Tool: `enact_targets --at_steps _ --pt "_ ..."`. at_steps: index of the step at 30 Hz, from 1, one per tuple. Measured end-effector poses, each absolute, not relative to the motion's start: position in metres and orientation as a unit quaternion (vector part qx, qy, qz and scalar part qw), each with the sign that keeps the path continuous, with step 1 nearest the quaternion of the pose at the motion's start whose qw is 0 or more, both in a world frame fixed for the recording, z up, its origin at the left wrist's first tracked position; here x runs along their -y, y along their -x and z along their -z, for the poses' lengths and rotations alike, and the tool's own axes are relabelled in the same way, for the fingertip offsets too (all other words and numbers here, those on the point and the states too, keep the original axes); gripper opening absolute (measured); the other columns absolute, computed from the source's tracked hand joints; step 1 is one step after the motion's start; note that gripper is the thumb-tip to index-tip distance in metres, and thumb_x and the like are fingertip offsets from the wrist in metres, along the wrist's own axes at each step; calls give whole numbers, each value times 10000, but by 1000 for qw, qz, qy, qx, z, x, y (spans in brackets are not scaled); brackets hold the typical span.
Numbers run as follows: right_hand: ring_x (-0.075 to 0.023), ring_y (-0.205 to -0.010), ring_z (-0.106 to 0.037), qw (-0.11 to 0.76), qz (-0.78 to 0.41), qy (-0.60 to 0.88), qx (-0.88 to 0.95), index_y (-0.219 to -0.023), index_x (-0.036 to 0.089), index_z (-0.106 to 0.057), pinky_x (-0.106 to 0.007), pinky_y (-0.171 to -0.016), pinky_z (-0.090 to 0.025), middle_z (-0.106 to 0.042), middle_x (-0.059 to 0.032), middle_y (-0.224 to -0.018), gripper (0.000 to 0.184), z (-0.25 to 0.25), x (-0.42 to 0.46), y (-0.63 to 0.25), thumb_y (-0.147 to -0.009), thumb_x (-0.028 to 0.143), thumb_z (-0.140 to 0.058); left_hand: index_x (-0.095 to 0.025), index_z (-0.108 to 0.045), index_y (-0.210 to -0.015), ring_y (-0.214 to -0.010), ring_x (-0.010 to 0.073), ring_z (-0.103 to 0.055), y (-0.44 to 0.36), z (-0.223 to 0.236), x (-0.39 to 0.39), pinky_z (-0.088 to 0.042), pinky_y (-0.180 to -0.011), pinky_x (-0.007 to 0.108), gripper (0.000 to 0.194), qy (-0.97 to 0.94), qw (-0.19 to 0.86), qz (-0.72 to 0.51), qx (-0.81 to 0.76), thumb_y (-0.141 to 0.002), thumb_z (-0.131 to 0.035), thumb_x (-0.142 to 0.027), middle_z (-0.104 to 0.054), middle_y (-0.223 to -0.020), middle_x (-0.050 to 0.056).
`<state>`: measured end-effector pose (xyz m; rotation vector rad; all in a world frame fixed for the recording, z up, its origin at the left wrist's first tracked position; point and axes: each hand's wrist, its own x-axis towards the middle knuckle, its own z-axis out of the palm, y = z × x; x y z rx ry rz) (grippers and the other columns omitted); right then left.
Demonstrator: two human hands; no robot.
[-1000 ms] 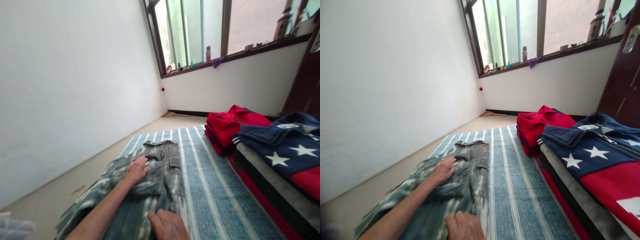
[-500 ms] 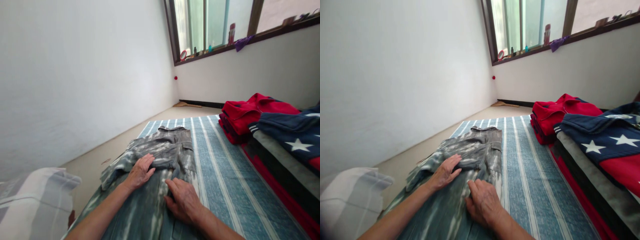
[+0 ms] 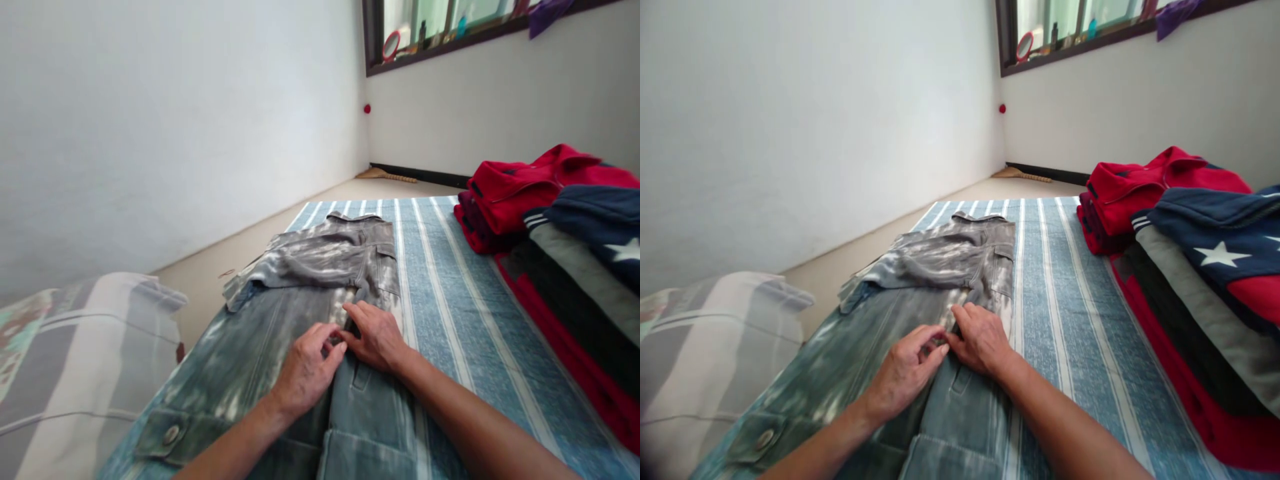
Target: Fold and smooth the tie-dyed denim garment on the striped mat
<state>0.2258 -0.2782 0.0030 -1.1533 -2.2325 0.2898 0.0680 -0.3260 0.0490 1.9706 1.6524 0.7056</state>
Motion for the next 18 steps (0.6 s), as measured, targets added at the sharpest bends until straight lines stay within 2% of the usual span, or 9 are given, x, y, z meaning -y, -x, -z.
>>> enact_targets --at_steps 5,8,11,15,18 --pt "-185 -822 -573 296 -108 443 839 -1062 180 -575 -272 -664 -394 -600 -50 -886 240 -5 279 -229 -868 319 -557 -166 -557 -1097 -701 183 -638 -69 -63 371 -511 -549 280 525 -497 457 -290 -679 -669 -628 -462 -654 -926 62" --pt "-180 -805 -577 302 -117 448 833 -1057 181 -591 -271 -661 -398 -608 -49 -884 227 -5 278 -231 -873 304 -542 -181 -543 -1129 -754 192 -638 -69 -72 392 -505 -582 274 602 -408 530 -300 -680 -627 -678 -484 -657 -902 48" --pt "-168 -784 -582 336 -150 447 816 -1044 184 -612 -270 -672 -411 -626 -50 -893 214 -4 276 -232 -855 257 -547 -214 -565 -1109 -810 216 -648 -71 -76 411 -508 -646 297 595 -359 585 -291 -667 -606 -715 -495 -678 -892 42" --pt "-126 -595 -555 455 -345 427 701 -940 186 -662 -247 -573 -428 -617 4 -693 203 -4 267 -237 -820 329 -582 -241 -603 -1066 -870 272 -652 -76 -71 431 -521 -699 367 566 -319 638 -289 -638 -587 -750 -506 -701 -900 63" --pt "-102 -493 -533 537 -441 424 581 -893 169 -666 -223 -482 -430 -604 18 -618 301 -9 256 -247 -799 444 -585 -240 -609 -1074 -935 296 -644 -76 -60 438 -526 -718 392 594 -297 645 -314 -630 -575 -758 -525 -703 -954 85"
